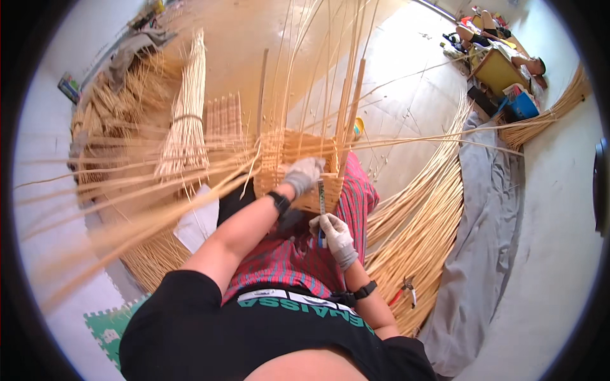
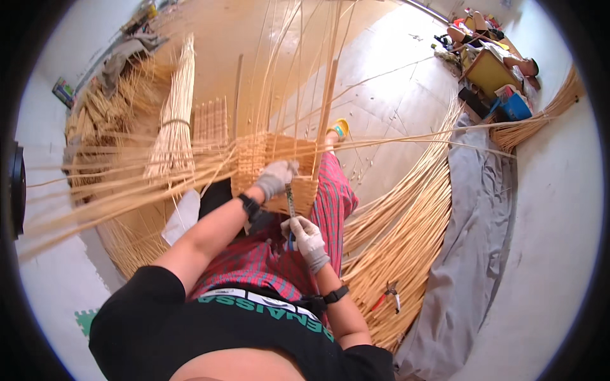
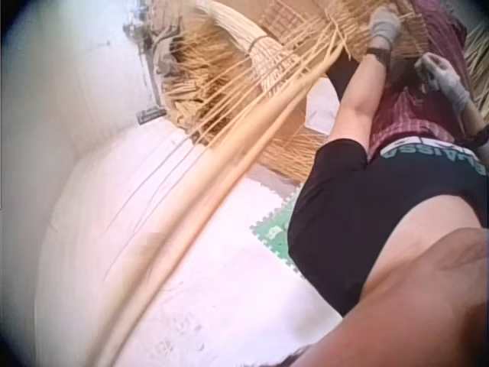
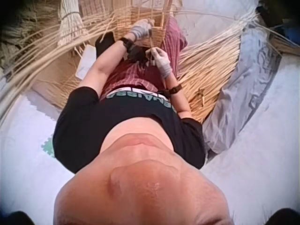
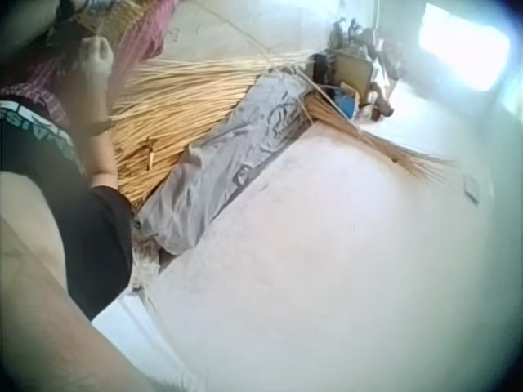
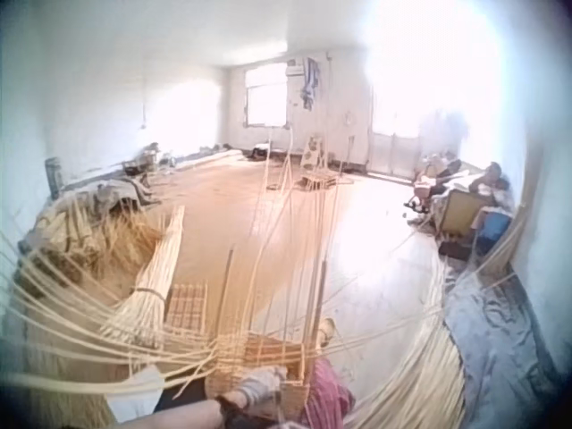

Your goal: The person sits on the floor and weaves a basket using thin wooden strips. They interlace the strips by hand, occasionally using a hammer to tighten the weave and a measuring tape to check dimensions.

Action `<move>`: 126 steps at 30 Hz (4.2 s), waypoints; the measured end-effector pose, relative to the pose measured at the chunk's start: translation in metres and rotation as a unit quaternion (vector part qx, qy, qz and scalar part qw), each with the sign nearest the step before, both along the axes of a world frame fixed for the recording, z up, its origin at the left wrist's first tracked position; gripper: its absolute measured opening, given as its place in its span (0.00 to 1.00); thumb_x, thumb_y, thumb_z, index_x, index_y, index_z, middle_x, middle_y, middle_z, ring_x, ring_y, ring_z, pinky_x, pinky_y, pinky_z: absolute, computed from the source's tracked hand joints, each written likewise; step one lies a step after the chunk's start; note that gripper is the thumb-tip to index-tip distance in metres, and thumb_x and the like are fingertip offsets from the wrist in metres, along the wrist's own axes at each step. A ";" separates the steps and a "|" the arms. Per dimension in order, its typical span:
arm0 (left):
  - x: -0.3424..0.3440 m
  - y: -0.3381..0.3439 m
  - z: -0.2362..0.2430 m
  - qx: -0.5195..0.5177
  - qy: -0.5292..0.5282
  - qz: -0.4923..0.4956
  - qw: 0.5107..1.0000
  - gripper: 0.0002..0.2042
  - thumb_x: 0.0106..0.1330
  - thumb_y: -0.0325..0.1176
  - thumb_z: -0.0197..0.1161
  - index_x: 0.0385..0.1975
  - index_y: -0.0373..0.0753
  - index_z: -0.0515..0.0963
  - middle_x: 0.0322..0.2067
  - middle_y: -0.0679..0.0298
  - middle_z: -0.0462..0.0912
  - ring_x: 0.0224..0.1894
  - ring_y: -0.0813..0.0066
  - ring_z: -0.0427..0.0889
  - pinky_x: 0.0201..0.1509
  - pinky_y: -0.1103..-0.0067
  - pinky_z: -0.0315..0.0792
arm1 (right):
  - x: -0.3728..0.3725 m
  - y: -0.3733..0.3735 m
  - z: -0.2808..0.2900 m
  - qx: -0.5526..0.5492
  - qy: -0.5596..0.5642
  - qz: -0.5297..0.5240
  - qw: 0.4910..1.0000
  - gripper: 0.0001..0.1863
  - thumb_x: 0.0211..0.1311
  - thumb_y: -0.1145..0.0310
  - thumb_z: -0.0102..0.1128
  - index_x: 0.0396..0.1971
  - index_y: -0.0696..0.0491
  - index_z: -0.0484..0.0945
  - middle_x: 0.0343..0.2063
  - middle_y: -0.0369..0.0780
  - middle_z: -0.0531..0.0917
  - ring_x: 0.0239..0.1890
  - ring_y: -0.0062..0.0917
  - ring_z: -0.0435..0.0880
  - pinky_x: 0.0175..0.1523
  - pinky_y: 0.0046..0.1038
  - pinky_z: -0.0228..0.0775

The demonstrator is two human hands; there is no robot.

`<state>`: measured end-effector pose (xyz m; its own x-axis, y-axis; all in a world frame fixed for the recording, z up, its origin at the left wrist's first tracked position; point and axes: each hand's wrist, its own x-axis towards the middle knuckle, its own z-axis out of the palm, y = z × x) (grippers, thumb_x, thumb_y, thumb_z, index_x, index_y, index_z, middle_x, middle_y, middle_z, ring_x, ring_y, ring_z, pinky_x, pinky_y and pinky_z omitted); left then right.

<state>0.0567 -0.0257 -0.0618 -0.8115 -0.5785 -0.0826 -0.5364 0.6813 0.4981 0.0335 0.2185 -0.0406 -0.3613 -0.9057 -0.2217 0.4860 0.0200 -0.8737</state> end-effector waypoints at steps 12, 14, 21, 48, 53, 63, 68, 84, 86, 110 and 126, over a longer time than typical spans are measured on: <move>0.128 0.045 0.043 0.659 0.457 0.106 0.588 0.09 0.76 0.35 0.57 0.48 0.39 0.78 0.49 0.57 0.84 0.52 0.62 0.84 0.59 0.64 0.79 | -0.106 -0.022 0.082 0.156 0.490 0.224 0.828 0.20 0.68 0.51 0.61 0.39 0.54 0.86 0.31 0.43 0.88 0.33 0.28 0.87 0.44 0.30 0.77; 0.159 0.029 0.030 0.651 0.441 0.219 0.578 0.13 0.73 0.39 0.61 0.50 0.38 0.77 0.48 0.57 0.84 0.48 0.62 0.86 0.53 0.65 0.83 | -0.147 -0.023 0.117 0.260 0.471 0.259 0.802 0.20 0.66 0.51 0.63 0.40 0.54 0.86 0.31 0.43 0.88 0.32 0.29 0.87 0.42 0.31 0.78; 0.193 0.000 0.044 0.424 0.244 0.282 0.825 0.28 0.73 0.29 0.60 0.72 0.43 0.62 0.54 0.56 0.79 0.36 0.69 0.85 0.27 0.77 0.81 | -0.239 -0.110 0.246 0.223 0.690 0.010 0.688 0.17 0.64 0.51 0.61 0.34 0.49 0.88 0.29 0.43 0.88 0.35 0.38 0.87 0.45 0.37 0.77; 0.171 0.004 0.030 0.424 0.222 0.272 0.835 0.27 0.75 0.26 0.51 0.74 0.41 0.57 0.66 0.49 0.72 0.18 0.71 0.82 0.17 0.80 0.75 | -0.327 -0.265 0.225 0.297 0.656 -0.008 0.694 0.24 0.63 0.43 0.62 0.40 0.51 0.88 0.33 0.42 0.88 0.39 0.34 0.86 0.48 0.36 0.75; 0.174 0.001 0.025 0.412 0.203 0.298 0.837 0.27 0.75 0.25 0.50 0.74 0.40 0.57 0.66 0.49 0.71 0.18 0.70 0.81 0.17 0.79 0.75 | -0.334 -0.269 0.212 0.276 0.655 -0.047 0.702 0.23 0.64 0.44 0.63 0.37 0.51 0.88 0.30 0.41 0.87 0.36 0.32 0.84 0.47 0.35 0.75; 0.181 0.003 0.008 0.373 0.181 0.323 0.850 0.27 0.75 0.27 0.52 0.74 0.42 0.59 0.50 0.49 0.82 0.18 0.71 0.82 0.18 0.78 0.76 | -0.309 -0.270 0.219 0.170 0.618 -0.038 0.766 0.23 0.66 0.45 0.64 0.32 0.52 0.89 0.23 0.38 0.85 0.25 0.23 0.80 0.37 0.29 0.73; 0.163 0.014 0.031 0.318 0.176 0.300 0.882 0.29 0.74 0.27 0.53 0.74 0.46 0.58 0.39 0.51 0.85 0.16 0.71 0.80 0.20 0.76 0.75 | -0.280 -0.262 0.217 0.098 0.543 -0.009 0.834 0.24 0.66 0.44 0.63 0.39 0.52 0.87 0.24 0.38 0.84 0.27 0.22 0.80 0.37 0.27 0.73; 0.162 -0.023 -0.020 0.137 0.285 0.361 0.877 0.15 0.66 0.35 0.69 0.44 0.33 0.73 0.17 0.63 0.78 0.14 0.75 0.76 0.16 0.77 0.67 | -0.015 -0.078 0.134 0.055 0.630 0.256 0.731 0.14 0.64 0.58 0.59 0.45 0.48 0.83 0.40 0.44 0.87 0.43 0.42 0.85 0.48 0.39 0.78; 0.152 -0.033 -0.005 0.117 0.255 0.433 0.857 0.14 0.63 0.36 0.73 0.36 0.32 0.77 0.18 0.64 0.79 0.17 0.78 0.73 0.21 0.78 0.65 | 0.001 -0.097 0.139 -0.033 0.614 0.225 0.756 0.13 0.65 0.59 0.59 0.44 0.48 0.83 0.37 0.44 0.87 0.43 0.42 0.85 0.49 0.40 0.77; 0.117 -0.040 0.152 0.257 0.388 -0.006 0.885 0.22 0.74 0.27 0.54 0.67 0.35 0.64 0.21 0.69 0.75 0.21 0.82 0.73 0.36 0.76 0.81 | 0.086 -0.138 0.169 -0.242 0.550 0.248 0.759 0.14 0.64 0.54 0.63 0.33 0.50 0.82 0.26 0.46 0.85 0.36 0.46 0.85 0.42 0.45 0.77; 0.125 -0.013 0.093 0.185 0.483 0.213 0.829 0.24 0.67 0.30 0.70 0.61 0.36 0.71 0.55 0.61 0.77 0.57 0.76 0.75 0.60 0.80 0.73 | -0.098 -0.100 0.021 0.032 0.115 -0.109 0.987 0.09 0.68 0.71 0.63 0.45 0.54 0.80 0.28 0.32 0.82 0.31 0.18 0.80 0.40 0.22 0.75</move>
<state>0.1814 -0.0384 0.0309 -0.3305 -0.9099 0.2507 0.0804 0.2375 0.9680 -0.0646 0.1187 -0.0196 -0.5930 -0.7882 -0.1646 0.2735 -0.0049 -0.9619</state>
